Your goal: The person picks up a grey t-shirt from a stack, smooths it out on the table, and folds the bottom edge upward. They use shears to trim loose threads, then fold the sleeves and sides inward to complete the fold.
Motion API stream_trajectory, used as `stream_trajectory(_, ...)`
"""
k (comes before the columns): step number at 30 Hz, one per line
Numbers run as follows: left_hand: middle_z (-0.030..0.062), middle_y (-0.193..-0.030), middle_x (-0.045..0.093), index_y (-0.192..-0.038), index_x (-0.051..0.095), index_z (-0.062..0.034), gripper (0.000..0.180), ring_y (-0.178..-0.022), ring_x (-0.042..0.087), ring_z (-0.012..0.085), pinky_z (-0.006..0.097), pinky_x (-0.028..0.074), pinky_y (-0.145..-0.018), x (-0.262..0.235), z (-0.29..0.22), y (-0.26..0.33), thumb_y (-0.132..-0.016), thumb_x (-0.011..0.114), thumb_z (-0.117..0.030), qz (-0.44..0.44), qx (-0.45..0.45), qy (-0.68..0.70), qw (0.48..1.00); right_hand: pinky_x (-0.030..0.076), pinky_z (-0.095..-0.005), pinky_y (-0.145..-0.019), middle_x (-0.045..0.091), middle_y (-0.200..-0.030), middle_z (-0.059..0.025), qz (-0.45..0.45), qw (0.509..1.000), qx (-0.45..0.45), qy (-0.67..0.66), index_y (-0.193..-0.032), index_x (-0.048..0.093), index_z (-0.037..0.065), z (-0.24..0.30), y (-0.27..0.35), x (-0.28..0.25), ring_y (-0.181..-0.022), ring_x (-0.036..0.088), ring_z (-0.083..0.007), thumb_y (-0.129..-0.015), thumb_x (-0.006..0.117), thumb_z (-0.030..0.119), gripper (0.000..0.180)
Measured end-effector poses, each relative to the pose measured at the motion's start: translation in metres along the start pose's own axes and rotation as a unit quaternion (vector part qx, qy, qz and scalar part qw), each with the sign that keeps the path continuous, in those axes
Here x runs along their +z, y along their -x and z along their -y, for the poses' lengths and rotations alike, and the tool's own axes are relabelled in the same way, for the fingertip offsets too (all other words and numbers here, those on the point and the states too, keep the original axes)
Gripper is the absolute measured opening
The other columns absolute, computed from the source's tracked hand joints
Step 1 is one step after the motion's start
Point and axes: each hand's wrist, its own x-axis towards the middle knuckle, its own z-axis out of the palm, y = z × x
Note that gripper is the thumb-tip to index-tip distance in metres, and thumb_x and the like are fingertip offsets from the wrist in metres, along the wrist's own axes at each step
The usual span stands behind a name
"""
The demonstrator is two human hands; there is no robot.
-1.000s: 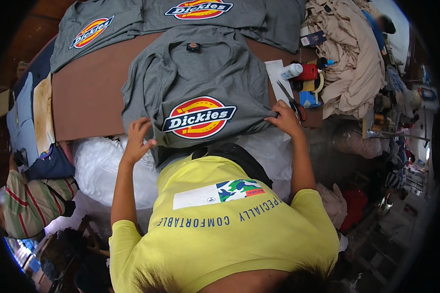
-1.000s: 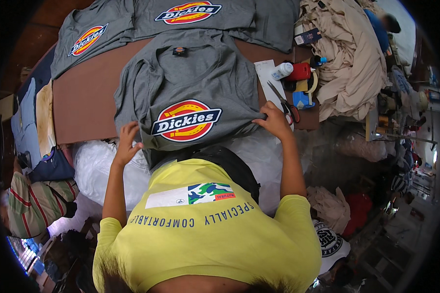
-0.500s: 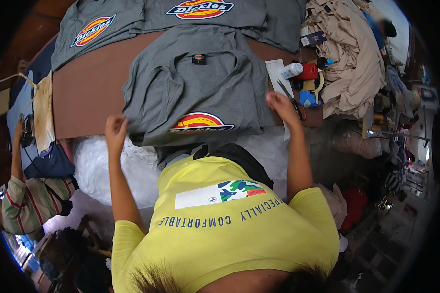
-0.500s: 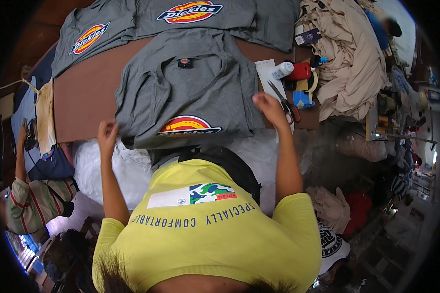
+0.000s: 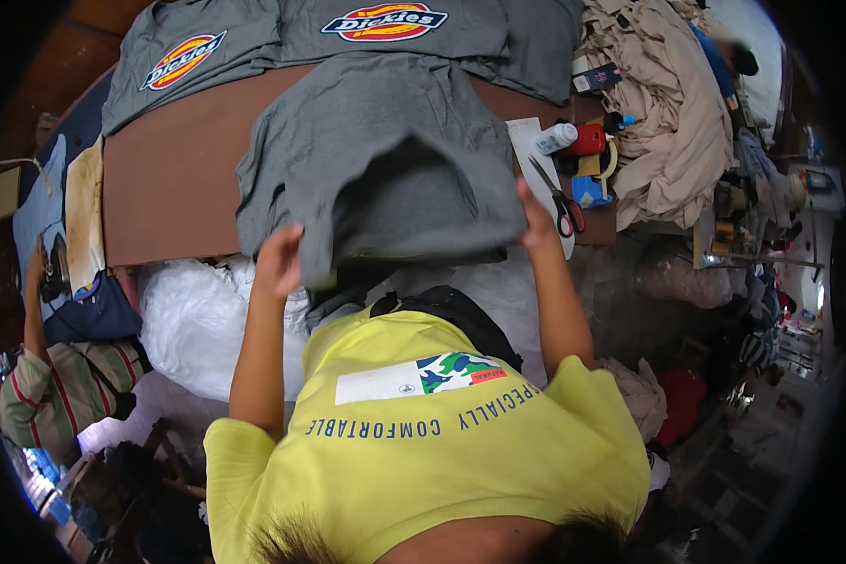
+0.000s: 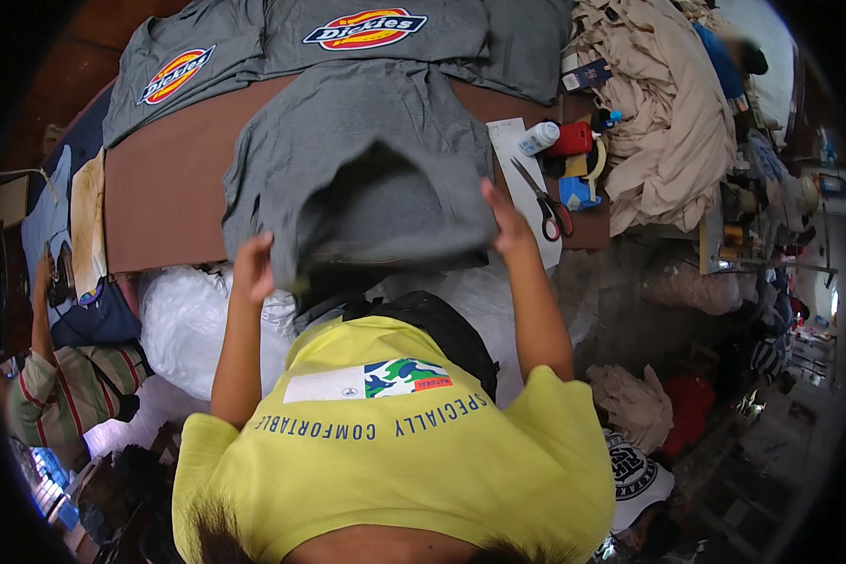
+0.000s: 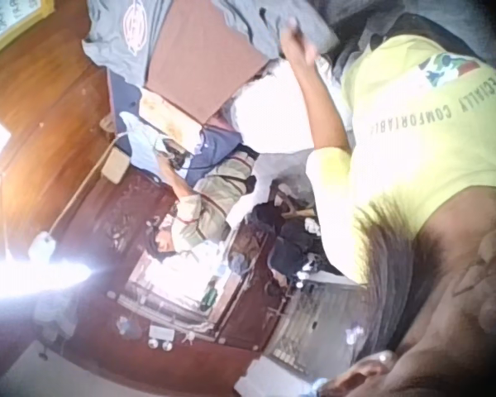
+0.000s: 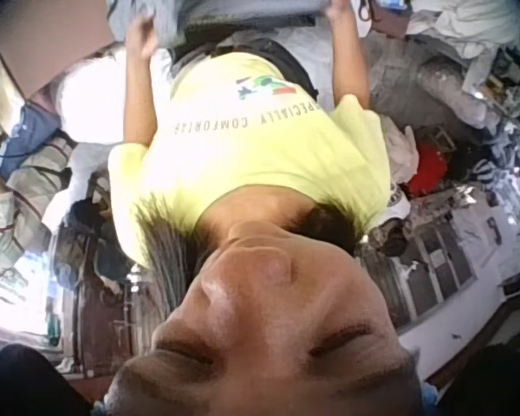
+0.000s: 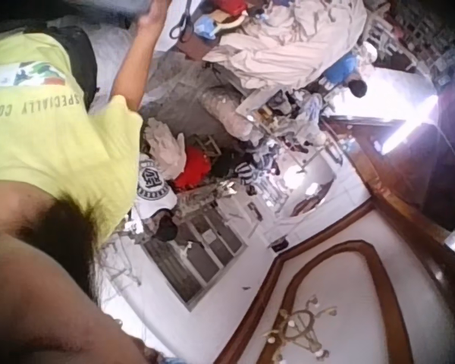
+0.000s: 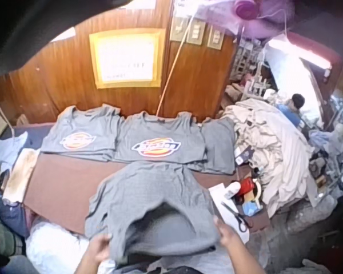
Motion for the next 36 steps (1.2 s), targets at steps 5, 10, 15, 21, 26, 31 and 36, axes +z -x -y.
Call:
stream_trajectory(5, 0.0225, -0.105, 0.059, -0.117, 0.045, 0.0097, 0.043, -0.092, 0.061, 0.0315, 0.041, 0.048, -0.084, -0.032, 0.026, 0.079, -0.084, 0.056, -0.015, 0.060, -0.105, -0.095, 0.988, 0.041, -0.0319, -0.092, 0.065, -0.098, -0.0143, -0.044, 0.980, 0.131, 0.141, -0.106, 0.059, -0.004, -0.054, 0.083, 0.008, -0.102, 0.057, -0.0217, -0.077, 0.069, 0.032, 0.048)
stream_trajectory(10, 0.0242, -0.098, 0.061, -0.106, 0.052, 0.0135, 0.045, -0.086, 0.062, 0.0355, 0.045, 0.049, -0.078, 0.041, -0.046, 0.117, -0.078, 0.065, -0.019, 0.139, 0.223, -0.302, 0.916, 0.047, -0.0401, -0.084, 0.059, -0.108, -0.0227, -0.103, 0.971, -0.186, 0.107, -0.109, 0.051, -0.012, -0.005, 0.127, 0.035, -0.098, 0.059, -0.0322, -0.079, 0.067, 0.034, 0.058)
stream_trajectory(15, 0.0267, -0.098, 0.060, -0.111, 0.048, 0.0131, 0.045, -0.086, 0.063, 0.0334, 0.040, 0.051, -0.078, 0.068, -0.075, 0.105, -0.084, 0.059, -0.021, 0.244, 0.297, -0.244, 0.891, 0.046, -0.0500, -0.089, 0.049, -0.119, -0.0287, 0.070, 0.964, -0.257, 0.011, -0.122, 0.038, -0.014, 0.053, 0.123, 0.080, -0.110, 0.052, -0.0364, -0.088, 0.053, 0.035, 0.062)
stream_trajectory(21, 0.0243, -0.110, 0.056, -0.116, 0.045, 0.0127, 0.042, -0.098, 0.058, 0.0332, 0.044, 0.047, -0.087, 0.082, -0.095, 0.047, -0.089, 0.051, -0.019, 0.129, 0.207, -0.155, 0.957, 0.045, -0.0489, -0.092, 0.051, -0.117, -0.0282, 0.061, 0.955, -0.213, -0.197, -0.121, 0.040, -0.012, 0.083, 0.075, 0.048, -0.109, 0.053, -0.0363, -0.095, 0.040, 0.030, 0.049)
stream_trajectory(26, 0.0211, -0.115, 0.056, -0.117, 0.048, 0.0084, 0.041, -0.105, 0.056, 0.0267, 0.040, 0.043, -0.093, 0.031, -0.121, -0.085, -0.089, 0.054, -0.020, 0.050, 0.066, -0.110, 0.990, 0.038, -0.0404, -0.099, 0.058, -0.113, -0.0182, -0.057, 0.976, -0.076, -0.196, -0.113, 0.051, -0.006, 0.067, -0.051, -0.024, -0.107, 0.055, -0.0277, -0.090, 0.051, 0.022, 0.036)
stream_trajectory(31, 0.0183, -0.110, 0.059, -0.115, 0.050, 0.0085, 0.047, -0.101, 0.058, 0.0281, 0.040, 0.045, -0.090, -0.005, -0.125, -0.151, -0.085, 0.060, -0.027, -0.049, 0.038, -0.190, 0.980, 0.040, -0.0389, -0.095, 0.061, -0.109, -0.0148, -0.181, 0.971, -0.052, -0.150, -0.112, 0.053, -0.004, 0.040, -0.111, -0.079, -0.103, 0.057, -0.0264, -0.090, 0.051, 0.023, 0.035)
stream_trajectory(36, 0.0145, -0.106, 0.062, -0.109, 0.057, 0.0014, 0.041, -0.095, 0.061, 0.0268, 0.038, 0.047, -0.082, -0.004, -0.127, -0.119, -0.083, 0.061, -0.029, -0.291, 0.098, -0.497, 0.812, 0.045, -0.0387, -0.088, 0.062, -0.106, -0.0141, -0.336, 0.929, 0.040, 0.151, -0.104, 0.059, 0.000, 0.061, -0.095, -0.039, -0.096, 0.060, -0.0267, -0.089, 0.052, 0.022, 0.028)
